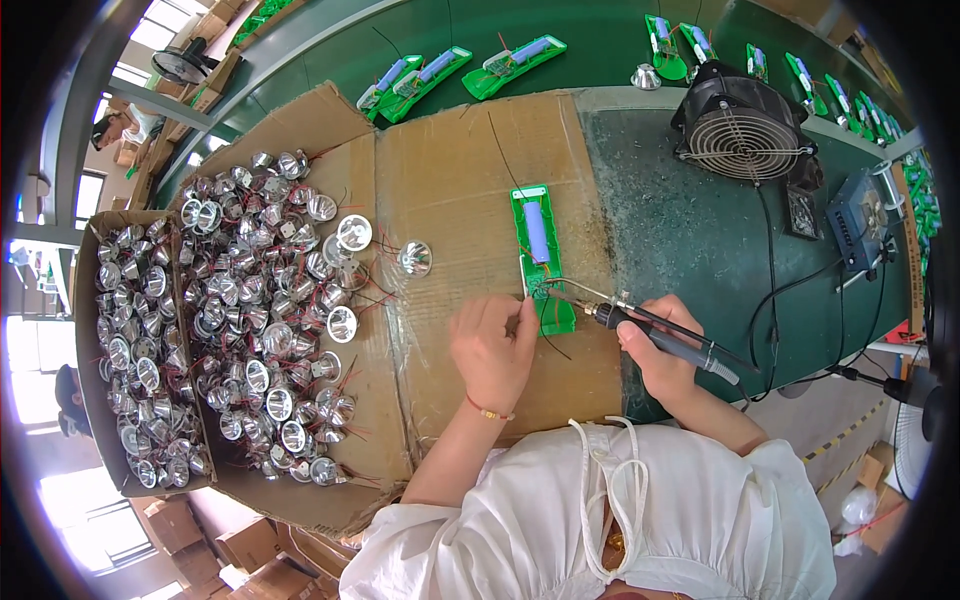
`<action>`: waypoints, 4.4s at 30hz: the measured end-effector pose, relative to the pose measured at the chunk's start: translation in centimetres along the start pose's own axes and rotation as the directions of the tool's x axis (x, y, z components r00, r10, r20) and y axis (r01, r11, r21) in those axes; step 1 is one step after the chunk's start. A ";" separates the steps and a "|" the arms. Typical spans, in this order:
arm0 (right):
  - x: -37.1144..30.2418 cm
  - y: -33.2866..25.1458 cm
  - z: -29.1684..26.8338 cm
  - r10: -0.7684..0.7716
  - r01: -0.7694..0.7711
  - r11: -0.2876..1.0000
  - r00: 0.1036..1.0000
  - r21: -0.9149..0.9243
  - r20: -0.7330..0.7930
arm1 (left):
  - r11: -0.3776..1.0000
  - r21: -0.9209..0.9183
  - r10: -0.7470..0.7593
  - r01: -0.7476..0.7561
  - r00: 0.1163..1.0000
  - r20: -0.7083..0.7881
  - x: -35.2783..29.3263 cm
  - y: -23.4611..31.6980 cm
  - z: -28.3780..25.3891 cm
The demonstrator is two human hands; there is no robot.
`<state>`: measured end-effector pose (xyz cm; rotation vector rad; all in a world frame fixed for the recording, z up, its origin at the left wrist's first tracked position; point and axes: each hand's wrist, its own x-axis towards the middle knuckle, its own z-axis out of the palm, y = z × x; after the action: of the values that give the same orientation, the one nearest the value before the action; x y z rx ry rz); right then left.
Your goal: Solder wires onto small LED circuit strips at an assembly line station.
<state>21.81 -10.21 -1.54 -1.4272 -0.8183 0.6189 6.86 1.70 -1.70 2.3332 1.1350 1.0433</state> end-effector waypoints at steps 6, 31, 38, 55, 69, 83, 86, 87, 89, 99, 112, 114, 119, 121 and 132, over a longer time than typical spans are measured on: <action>-0.1 0.3 0.0 0.011 -0.012 1.000 1.000 0.027 0.010 | 0.999 0.037 0.014 -0.014 1.000 0.004 0.0 0.2 0.2; -0.6 -0.2 -0.8 0.022 -0.021 0.998 0.999 0.054 -0.028 | 0.999 -0.029 -0.017 0.015 0.999 -0.041 -0.2 0.2 0.2; -0.7 -0.3 -0.9 -0.035 0.035 0.999 0.999 0.011 0.001 | 0.979 -0.187 -0.067 0.076 0.996 0.054 -0.4 0.3 -0.1; -1.1 0.3 -1.3 -0.009 0.009 1.000 0.999 0.018 -0.034 | 0.969 -0.173 -0.162 0.178 0.982 0.100 -0.6 0.4 0.4; -0.3 0.5 -2.2 0.038 -0.035 0.999 0.993 0.024 -0.110 | 0.978 -0.152 -0.121 0.139 0.985 0.122 0.7 0.8 0.0; 0.2 2.5 -5.5 0.095 -0.085 0.995 0.957 0.050 -0.275 | 0.995 0.096 -0.062 0.009 0.820 0.569 9.9 1.8 2.3; 0.6 2.0 -5.4 0.167 -0.145 0.984 0.955 0.105 -0.246 | 0.988 0.115 0.024 -0.107 0.829 0.559 18.2 3.0 8.8; 0.7 1.8 -5.2 0.170 -0.146 0.983 0.954 0.112 -0.245 | 0.980 0.093 0.099 -0.178 0.833 0.545 20.9 2.4 11.4; 1.0 1.3 -4.6 0.143 -0.143 0.990 0.967 0.015 -0.212 | 0.967 0.040 0.203 -0.252 0.856 0.475 25.2 -1.1 16.5; 1.3 1.5 -5.1 0.165 -0.165 0.986 0.966 0.016 -0.199 | 0.954 0.116 0.147 -0.275 0.772 0.618 28.7 -3.8 13.5; 0.9 2.4 -5.1 0.106 -0.089 0.993 0.965 0.083 -0.241 | 0.960 0.251 -0.151 0.126 0.985 0.083 9.5 -1.0 -1.9; 0.9 1.7 -5.0 0.092 -0.073 0.994 0.964 0.085 -0.251 | 0.823 0.555 -0.098 0.120 0.993 -0.068 10.2 -3.8 -2.7; 0.9 2.3 -4.7 0.072 -0.049 0.994 0.961 0.094 -0.268 | 0.782 0.624 -0.101 0.002 0.987 0.124 5.9 -7.5 -1.7; 0.7 2.1 -4.8 0.055 -0.047 0.998 0.964 0.034 -0.261 | 0.851 0.526 -0.064 -0.005 0.992 0.112 4.0 -7.1 -1.7; 0.5 1.7 -4.9 0.053 -0.042 0.998 0.965 0.048 -0.257 | 0.812 0.552 -0.313 0.191 0.940 0.135 1.6 -3.0 -5.0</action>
<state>26.17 -12.61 -2.97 -1.4559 -0.5631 0.4706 2.19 4.70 0.68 2.5056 1.7591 0.3807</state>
